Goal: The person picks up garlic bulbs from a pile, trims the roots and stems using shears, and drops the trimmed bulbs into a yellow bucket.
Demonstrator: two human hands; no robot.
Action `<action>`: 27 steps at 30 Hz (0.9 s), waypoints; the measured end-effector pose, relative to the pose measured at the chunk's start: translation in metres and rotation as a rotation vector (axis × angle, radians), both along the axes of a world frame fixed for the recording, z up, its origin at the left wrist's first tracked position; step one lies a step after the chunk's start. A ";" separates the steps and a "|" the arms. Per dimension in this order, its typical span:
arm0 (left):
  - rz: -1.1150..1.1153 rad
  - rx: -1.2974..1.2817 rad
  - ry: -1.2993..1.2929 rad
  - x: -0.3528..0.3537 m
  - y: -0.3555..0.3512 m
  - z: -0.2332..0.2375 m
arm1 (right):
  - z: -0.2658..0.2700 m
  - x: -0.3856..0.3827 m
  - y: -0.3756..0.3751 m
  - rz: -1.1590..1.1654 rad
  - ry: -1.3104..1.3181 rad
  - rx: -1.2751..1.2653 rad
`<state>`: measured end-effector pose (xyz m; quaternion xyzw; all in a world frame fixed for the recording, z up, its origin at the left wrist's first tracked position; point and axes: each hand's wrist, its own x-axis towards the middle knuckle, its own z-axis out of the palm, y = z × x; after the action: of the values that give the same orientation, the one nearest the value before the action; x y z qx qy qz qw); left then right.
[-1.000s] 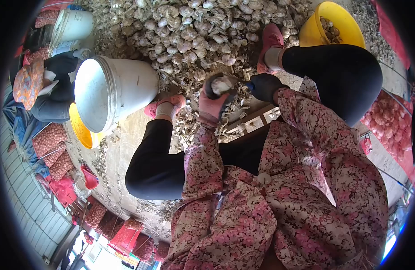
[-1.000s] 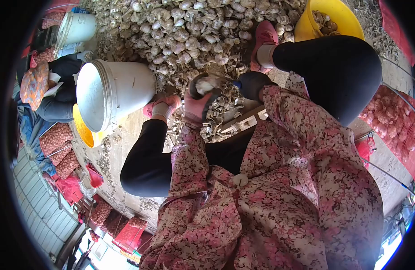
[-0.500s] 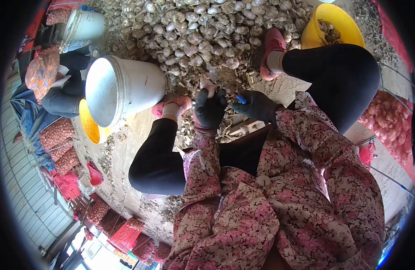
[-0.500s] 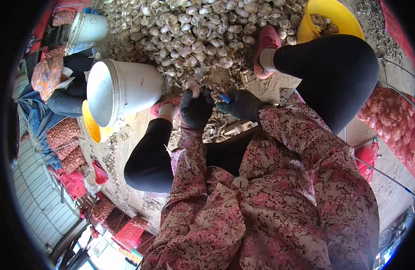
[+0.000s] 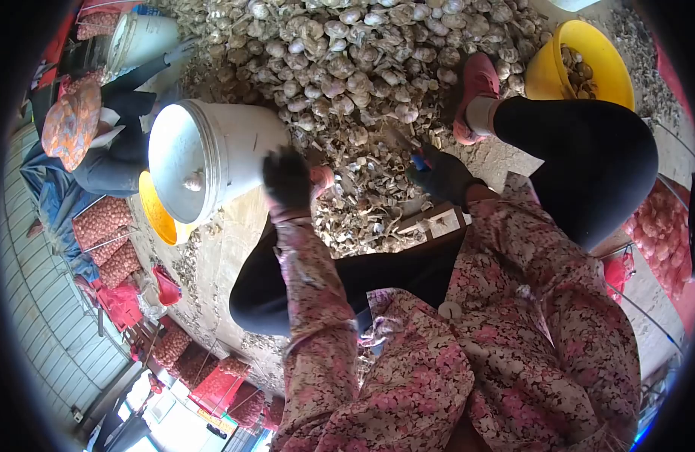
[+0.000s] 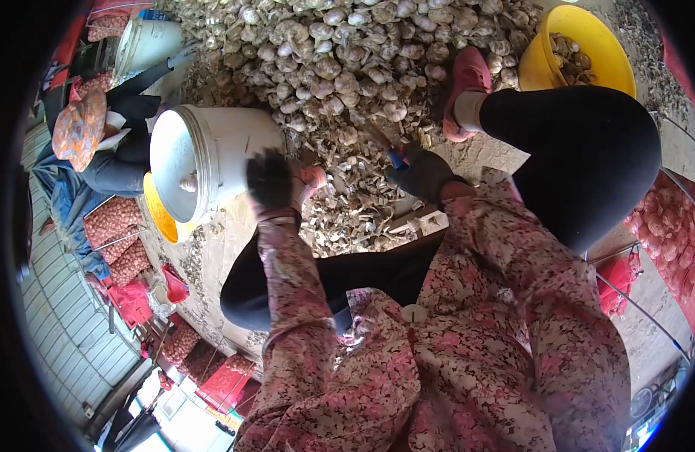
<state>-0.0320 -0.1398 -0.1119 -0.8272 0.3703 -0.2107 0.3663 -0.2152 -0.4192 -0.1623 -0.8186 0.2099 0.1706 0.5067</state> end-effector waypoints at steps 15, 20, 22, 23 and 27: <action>-1.092 1.788 -1.385 -0.084 -0.047 -0.117 | -0.052 0.091 0.050 0.329 0.326 -0.228; -0.914 1.678 -1.498 -0.075 -0.065 -0.115 | 0.006 0.034 0.032 0.298 0.081 -0.211; -0.889 1.656 -1.649 -0.074 -0.078 -0.103 | 0.021 0.015 0.027 0.210 -0.023 -0.142; -0.873 1.640 -1.786 -0.074 -0.084 -0.099 | 0.023 0.010 0.025 0.200 -0.028 -0.149; 0.050 3.381 -2.385 -0.101 -0.115 -0.113 | 0.038 0.007 0.020 0.103 -0.101 -0.147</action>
<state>-0.1329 -0.2543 -0.2246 -0.7609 0.2200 0.0486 -0.6085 -0.2086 -0.3987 -0.1242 -0.8709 0.1539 0.1392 0.4456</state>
